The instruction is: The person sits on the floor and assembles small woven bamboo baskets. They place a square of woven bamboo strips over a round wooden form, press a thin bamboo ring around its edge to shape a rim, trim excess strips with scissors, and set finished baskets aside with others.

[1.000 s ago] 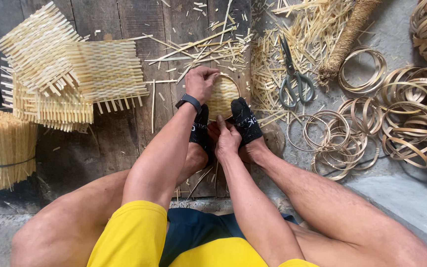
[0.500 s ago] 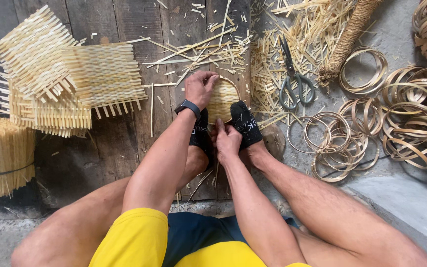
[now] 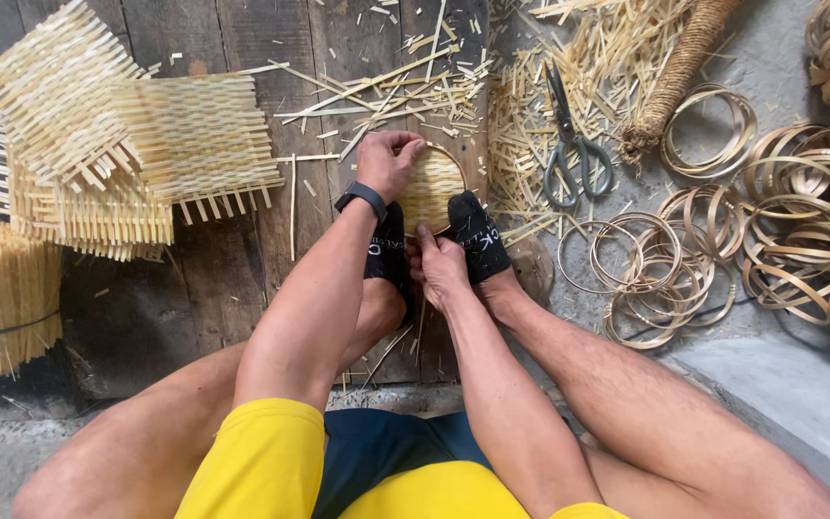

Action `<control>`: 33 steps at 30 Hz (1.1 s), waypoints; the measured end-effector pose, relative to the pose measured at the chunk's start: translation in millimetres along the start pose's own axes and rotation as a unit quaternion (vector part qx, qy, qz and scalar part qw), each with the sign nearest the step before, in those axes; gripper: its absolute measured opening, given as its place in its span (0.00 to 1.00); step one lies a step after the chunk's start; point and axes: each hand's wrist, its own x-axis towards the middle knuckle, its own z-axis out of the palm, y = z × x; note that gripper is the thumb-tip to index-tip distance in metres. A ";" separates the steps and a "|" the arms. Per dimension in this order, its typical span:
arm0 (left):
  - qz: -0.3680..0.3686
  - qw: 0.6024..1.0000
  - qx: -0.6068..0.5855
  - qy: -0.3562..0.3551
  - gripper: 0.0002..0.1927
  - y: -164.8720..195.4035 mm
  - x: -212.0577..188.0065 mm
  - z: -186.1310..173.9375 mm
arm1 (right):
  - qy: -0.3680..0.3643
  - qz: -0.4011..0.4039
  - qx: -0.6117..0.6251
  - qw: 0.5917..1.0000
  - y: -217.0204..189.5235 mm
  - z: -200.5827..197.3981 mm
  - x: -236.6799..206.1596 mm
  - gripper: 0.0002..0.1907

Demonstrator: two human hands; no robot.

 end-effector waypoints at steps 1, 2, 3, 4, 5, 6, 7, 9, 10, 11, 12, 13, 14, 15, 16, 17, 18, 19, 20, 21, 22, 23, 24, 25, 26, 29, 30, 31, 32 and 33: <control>-0.002 1.000 -0.002 0.002 0.09 -0.5 0.2 0.5 | -0.006 -0.013 0.007 1.000 0.5 2.3 2.6 0.17; -0.006 1.000 -0.005 0.003 0.09 -1.8 -0.1 1.2 | 0.018 -0.054 -0.009 0.998 3.3 5.1 3.8 0.17; -0.008 1.000 -0.006 0.004 0.09 -3.1 0.3 1.9 | 0.042 -0.096 -0.026 0.994 5.6 9.7 4.4 0.17; -0.009 1.000 -0.006 0.005 0.09 -4.5 0.4 2.6 | 0.063 -0.138 -0.042 0.988 7.5 13.2 4.0 0.17; -0.009 1.000 -0.007 0.008 0.09 -5.9 0.8 2.8 | 0.079 -0.161 -0.090 0.980 9.1 15.3 3.2 0.17; -0.017 1.000 -0.008 0.005 0.09 -6.7 1.2 2.7 | 0.096 -0.184 -0.138 0.968 10.9 16.5 2.1 0.18; -0.022 1.000 -0.009 0.001 0.09 -8.0 0.8 2.7 | 0.114 -0.208 -0.185 0.954 13.3 14.7 0.5 0.19; -0.022 1.000 -0.018 -0.009 0.10 -8.0 2.4 1.1 | 0.119 -0.224 -0.250 0.935 7.4 13.7 -7.6 0.21; -0.020 0.999 -0.022 -0.020 0.10 -8.2 2.9 -0.6 | 0.123 -0.229 -0.281 0.924 2.6 12.1 -13.2 0.22; -0.015 0.999 -0.028 -0.030 0.10 -7.7 4.4 -2.2 | 0.108 -0.202 -0.326 0.917 -6.3 10.5 -17.0 0.22; -0.008 0.999 -0.035 -0.036 0.11 -7.1 4.7 -3.5 | 0.094 -0.173 -0.369 0.908 -17.0 6.7 -21.4 0.23; 0.000 0.998 -0.041 -0.043 0.11 -6.6 5.0 -5.1 | 0.080 -0.143 -0.411 0.897 -29.0 3.1 -24.3 0.23; 0.007 0.998 -0.046 -0.050 0.11 -5.4 6.1 -5.8 | 0.118 -0.185 -0.408 0.886 -43.8 -2.0 -25.2 0.22; -0.015 0.997 -0.048 -0.052 0.11 -4.9 6.2 -6.0 | 0.156 -0.224 -0.405 0.873 -58.5 -7.2 -23.5 0.20; -0.035 0.997 -0.049 -0.053 0.11 -4.8 6.8 -6.8 | 0.189 -0.328 -0.377 0.845 -74.9 -9.9 -16.1 0.14; -0.057 0.996 -0.050 -0.053 0.11 -5.3 6.7 -7.3 | 0.218 -0.427 -0.345 0.807 -89.9 -12.7 -7.0 0.09; -0.070 0.994 -0.074 -0.051 0.11 -6.3 7.1 -7.6 | 0.178 -0.382 -0.286 0.861 -100.9 -9.9 5.6 0.08; -0.084 0.990 -0.098 -0.049 0.12 -8.2 7.2 -7.8 | 0.136 -0.331 -0.224 0.906 -109.2 -5.9 19.5 0.07; -0.099 0.987 -0.122 -0.046 0.12 -10.4 7.8 -8.2 | 0.093 -0.278 -0.161 0.943 -113.2 -5.0 29.5 0.07; -0.102 0.984 -0.139 -0.049 0.13 -13.3 7.6 -8.1 | 0.107 -0.264 -0.170 0.943 -114.1 -5.5 37.4 0.08; -0.103 0.981 -0.156 -0.051 0.13 -16.0 8.7 -8.3 | 0.121 -0.252 -0.179 0.943 -115.4 -4.9 45.8 0.09; -0.108 0.977 -0.173 -0.054 0.14 -18.4 9.5 -8.7 | 0.136 -0.235 -0.188 0.944 -114.5 -4.8 51.1 0.09; -0.110 0.975 -0.186 -0.056 0.14 -20.1 9.5 -7.9 | 0.131 -0.229 -0.183 0.947 -112.5 -6.6 54.3 0.10; -0.107 0.972 -0.201 -0.055 0.14 -19.7 10.0 -7.7 | 0.124 -0.227 -0.180 0.949 -112.5 -8.1 56.6 0.10; -0.101 0.970 -0.214 -0.054 0.14 -20.0 9.7 -8.3 | 0.116 -0.228 -0.173 0.951 -111.7 -7.8 56.3 0.10; -0.112 0.974 -0.190 -0.046 0.15 -13.5 6.3 -11.2 | 0.108 -0.240 -0.208 0.942 -113.6 -10.8 53.0 0.10; -0.114 0.979 -0.157 -0.064 0.16 -8.6 5.2 -14.8 | 0.097 -0.219 -0.210 0.948 -118.6 -13.0 51.4 0.11; -0.118 0.982 -0.124 -0.082 0.18 -4.5 3.7 -21.9 | 0.086 -0.197 -0.214 0.953 -126.7 -15.8 48.1 0.12; -0.124 0.983 -0.092 -0.101 0.21 0.2 1.1 -27.2 | 0.076 -0.173 -0.218 0.957 -136.7 -19.7 42.4 0.13; -0.120 0.984 -0.071 -0.112 0.21 5.0 -0.7 -30.3 | 0.080 -0.223 -0.241 0.941 -152.1 -27.0 35.1 0.12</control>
